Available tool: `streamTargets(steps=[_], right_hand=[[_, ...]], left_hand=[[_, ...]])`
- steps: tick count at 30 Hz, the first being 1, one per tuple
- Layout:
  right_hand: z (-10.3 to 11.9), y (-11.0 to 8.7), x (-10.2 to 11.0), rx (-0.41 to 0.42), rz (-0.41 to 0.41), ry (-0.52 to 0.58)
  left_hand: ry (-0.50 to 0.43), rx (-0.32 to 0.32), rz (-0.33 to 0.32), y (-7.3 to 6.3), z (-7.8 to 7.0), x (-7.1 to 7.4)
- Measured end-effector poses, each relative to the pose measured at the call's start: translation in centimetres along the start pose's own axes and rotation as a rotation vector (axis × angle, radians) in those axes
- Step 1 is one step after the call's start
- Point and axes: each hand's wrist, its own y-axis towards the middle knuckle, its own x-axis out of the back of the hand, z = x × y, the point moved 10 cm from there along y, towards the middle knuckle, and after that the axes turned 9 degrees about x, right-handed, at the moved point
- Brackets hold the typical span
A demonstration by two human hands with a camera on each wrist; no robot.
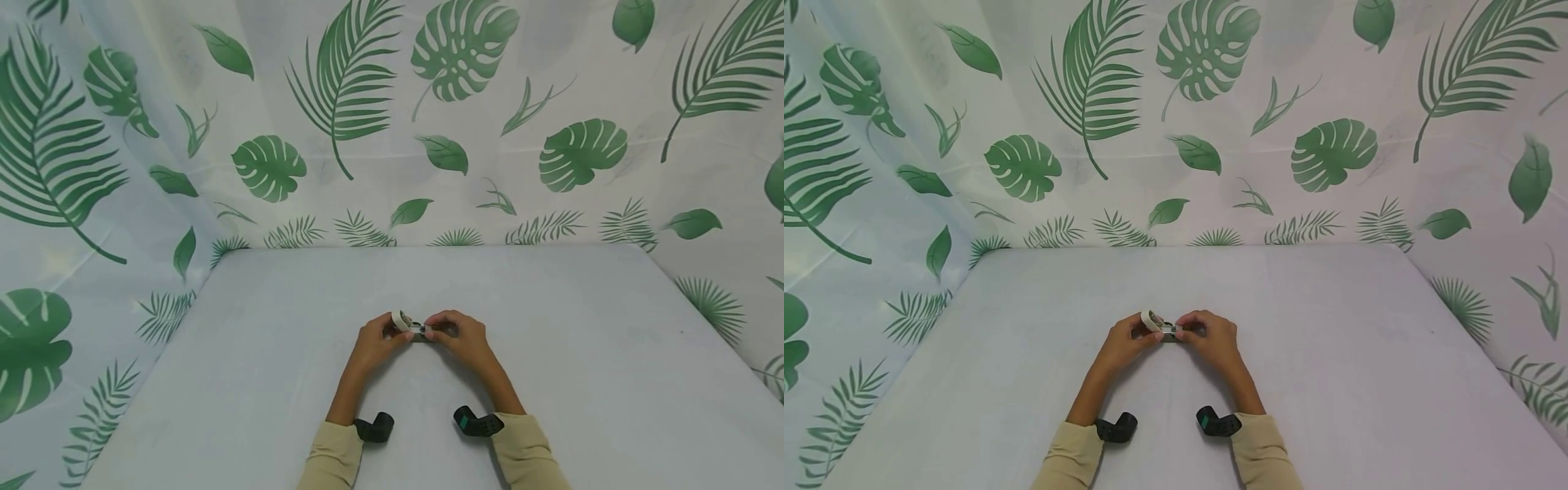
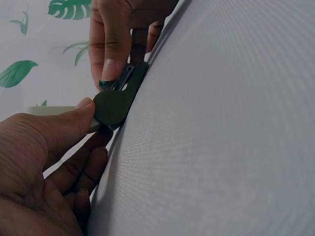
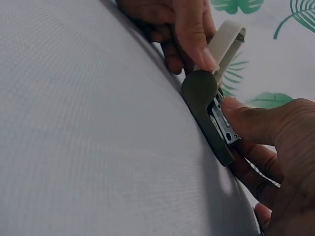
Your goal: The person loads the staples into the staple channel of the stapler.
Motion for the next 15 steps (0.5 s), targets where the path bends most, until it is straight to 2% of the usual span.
streamTargets(steps=[8,15], right_hand=[[1.0,0.1,0.2,0.094,-0.045,-0.060],[1.2,0.1,0.3,0.104,-0.046,-0.069]], left_hand=[[-0.001,0.008,-0.001,0.0,0.1,0.0],[0.000,0.009,0.000,-0.1,-0.1,0.0]])
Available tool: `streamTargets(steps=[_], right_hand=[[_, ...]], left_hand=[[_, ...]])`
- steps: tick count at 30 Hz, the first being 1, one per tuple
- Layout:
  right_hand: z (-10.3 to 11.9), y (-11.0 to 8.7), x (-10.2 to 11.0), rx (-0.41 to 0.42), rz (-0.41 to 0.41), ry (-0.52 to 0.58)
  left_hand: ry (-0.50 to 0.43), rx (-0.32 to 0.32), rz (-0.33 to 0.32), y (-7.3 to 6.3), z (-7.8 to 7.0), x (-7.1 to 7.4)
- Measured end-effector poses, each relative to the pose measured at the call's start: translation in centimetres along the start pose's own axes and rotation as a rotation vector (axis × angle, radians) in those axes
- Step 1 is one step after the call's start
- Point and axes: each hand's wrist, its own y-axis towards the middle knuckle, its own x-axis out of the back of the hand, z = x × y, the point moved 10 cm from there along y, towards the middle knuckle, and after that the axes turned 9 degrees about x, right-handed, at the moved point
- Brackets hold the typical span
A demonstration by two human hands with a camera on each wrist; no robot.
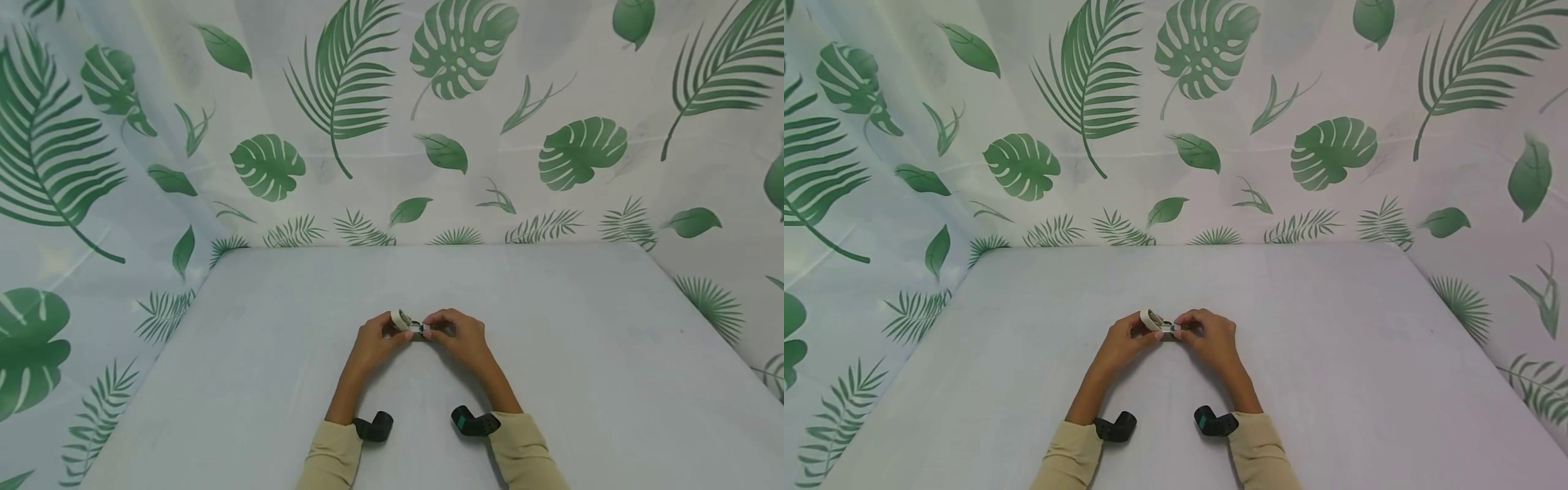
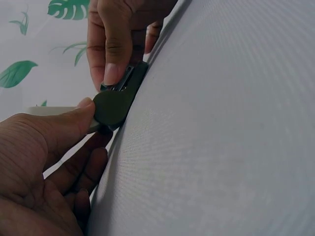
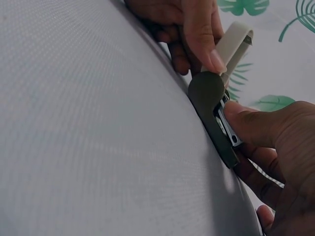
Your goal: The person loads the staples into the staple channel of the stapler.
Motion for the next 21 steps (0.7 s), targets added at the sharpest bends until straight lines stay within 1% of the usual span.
streamTargets(steps=[8,21], right_hand=[[-0.13,0.11,-0.20,-0.019,0.006,0.003],[-0.33,0.02,-0.39,-0.045,0.026,0.015]], left_hand=[[0.010,0.008,-0.002,0.14,0.14,-0.02],[-0.007,-0.010,0.004,0.06,0.02,-0.13]])
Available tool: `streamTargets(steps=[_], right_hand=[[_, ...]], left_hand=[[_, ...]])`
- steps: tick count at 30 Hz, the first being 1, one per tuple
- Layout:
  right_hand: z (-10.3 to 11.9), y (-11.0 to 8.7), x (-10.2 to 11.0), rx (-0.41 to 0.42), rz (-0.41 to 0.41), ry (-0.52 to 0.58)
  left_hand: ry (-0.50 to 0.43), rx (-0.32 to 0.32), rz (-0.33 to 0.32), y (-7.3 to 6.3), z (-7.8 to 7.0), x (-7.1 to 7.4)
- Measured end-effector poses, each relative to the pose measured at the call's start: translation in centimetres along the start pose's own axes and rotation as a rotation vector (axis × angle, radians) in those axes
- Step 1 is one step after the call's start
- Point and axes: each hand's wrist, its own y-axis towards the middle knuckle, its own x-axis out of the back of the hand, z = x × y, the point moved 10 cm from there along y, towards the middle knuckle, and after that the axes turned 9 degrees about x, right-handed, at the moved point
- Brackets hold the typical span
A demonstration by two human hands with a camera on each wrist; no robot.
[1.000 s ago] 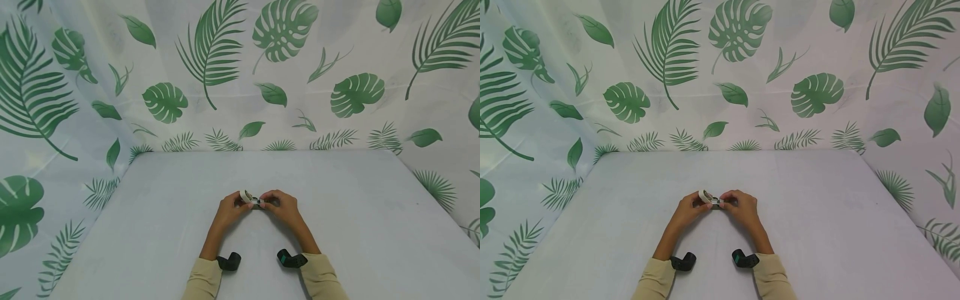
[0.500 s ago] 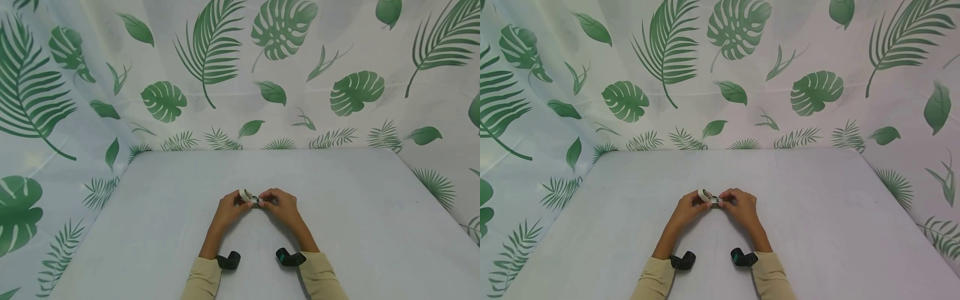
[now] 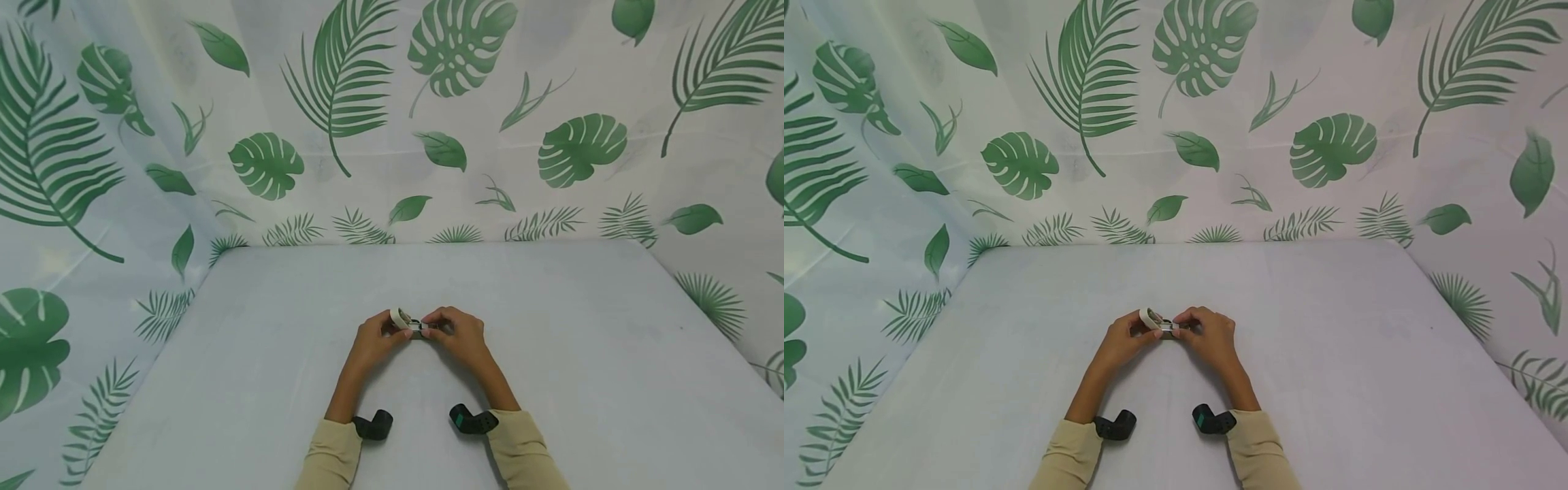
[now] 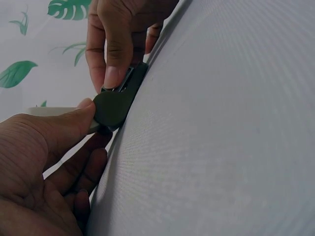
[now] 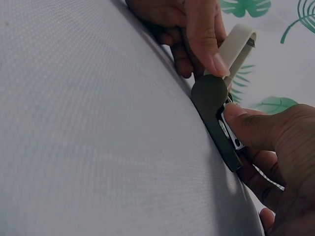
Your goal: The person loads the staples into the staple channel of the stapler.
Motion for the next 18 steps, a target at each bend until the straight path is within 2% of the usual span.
streamTargets(steps=[18], right_hand=[[0.05,-0.08,0.06,0.001,-0.013,-0.011]], left_hand=[[0.013,0.007,-0.008,-0.09,-0.03,0.03]])
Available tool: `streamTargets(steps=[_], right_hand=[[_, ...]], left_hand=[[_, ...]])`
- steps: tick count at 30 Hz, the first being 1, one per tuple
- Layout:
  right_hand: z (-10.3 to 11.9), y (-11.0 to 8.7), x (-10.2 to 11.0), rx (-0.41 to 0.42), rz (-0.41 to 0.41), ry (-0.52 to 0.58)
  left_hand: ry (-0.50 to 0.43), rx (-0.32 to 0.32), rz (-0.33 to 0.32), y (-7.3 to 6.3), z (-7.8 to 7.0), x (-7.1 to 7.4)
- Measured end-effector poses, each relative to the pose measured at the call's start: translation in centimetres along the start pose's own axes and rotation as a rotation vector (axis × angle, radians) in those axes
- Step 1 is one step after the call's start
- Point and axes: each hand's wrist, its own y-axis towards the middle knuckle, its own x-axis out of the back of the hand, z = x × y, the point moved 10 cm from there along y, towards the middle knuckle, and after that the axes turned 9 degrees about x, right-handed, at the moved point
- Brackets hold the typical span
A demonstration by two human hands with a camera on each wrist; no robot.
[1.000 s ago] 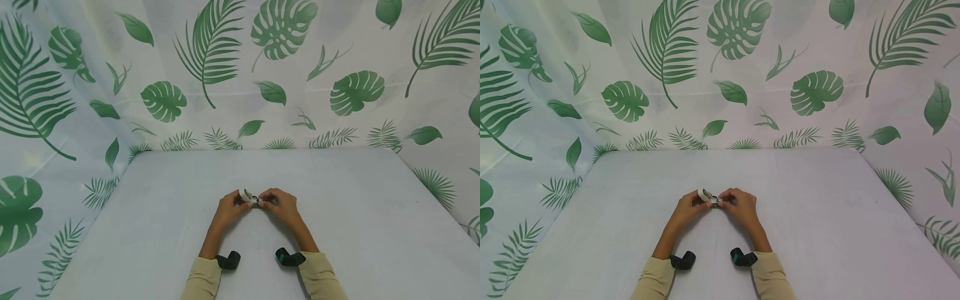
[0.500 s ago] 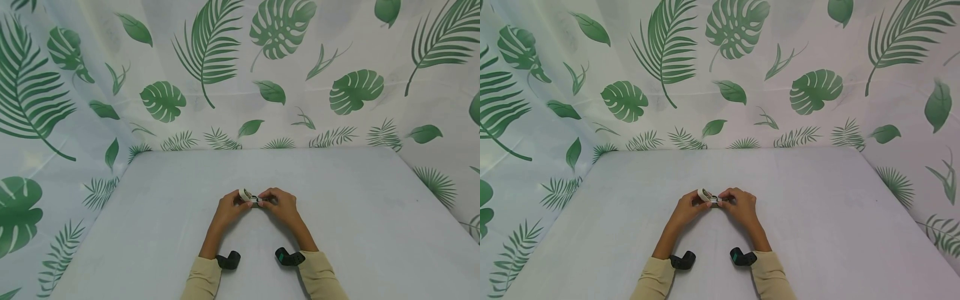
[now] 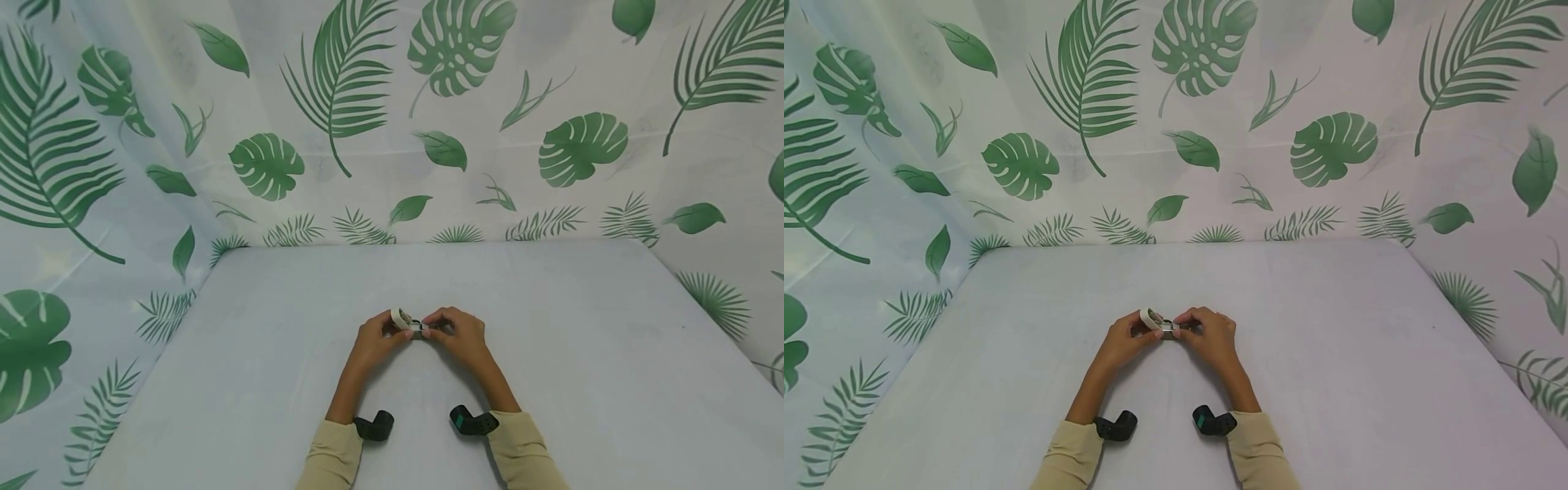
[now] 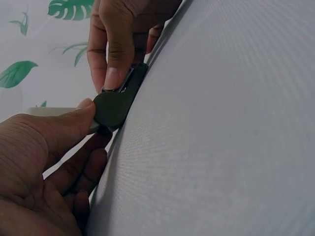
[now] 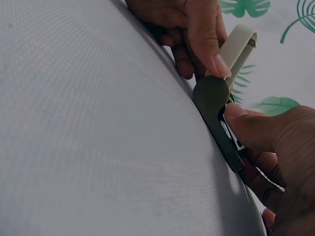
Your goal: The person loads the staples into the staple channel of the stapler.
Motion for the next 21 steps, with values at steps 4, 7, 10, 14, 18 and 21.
streamTargets(steps=[4,7,10,14,18,21], right_hand=[[-0.04,-0.02,0.04,-0.001,-0.005,-0.006],[-0.06,-0.01,0.06,0.006,-0.012,-0.015],[-0.03,-0.01,0.12,0.015,-0.022,-0.021],[0.02,-0.04,0.21,0.023,-0.035,-0.021],[-0.02,-0.04,0.17,0.017,-0.031,-0.020],[0.00,-0.03,0.13,0.011,-0.027,-0.014]], left_hand=[[-0.005,0.000,0.000,-0.10,-0.12,0.04],[-0.006,-0.002,-0.001,-0.07,-0.08,0.02],[-0.003,-0.006,-0.002,-0.02,-0.01,-0.02],[-0.004,-0.006,-0.006,0.02,0.03,-0.03],[-0.011,-0.007,-0.009,0.05,0.04,0.00],[-0.013,-0.011,-0.010,0.07,0.02,0.02]])
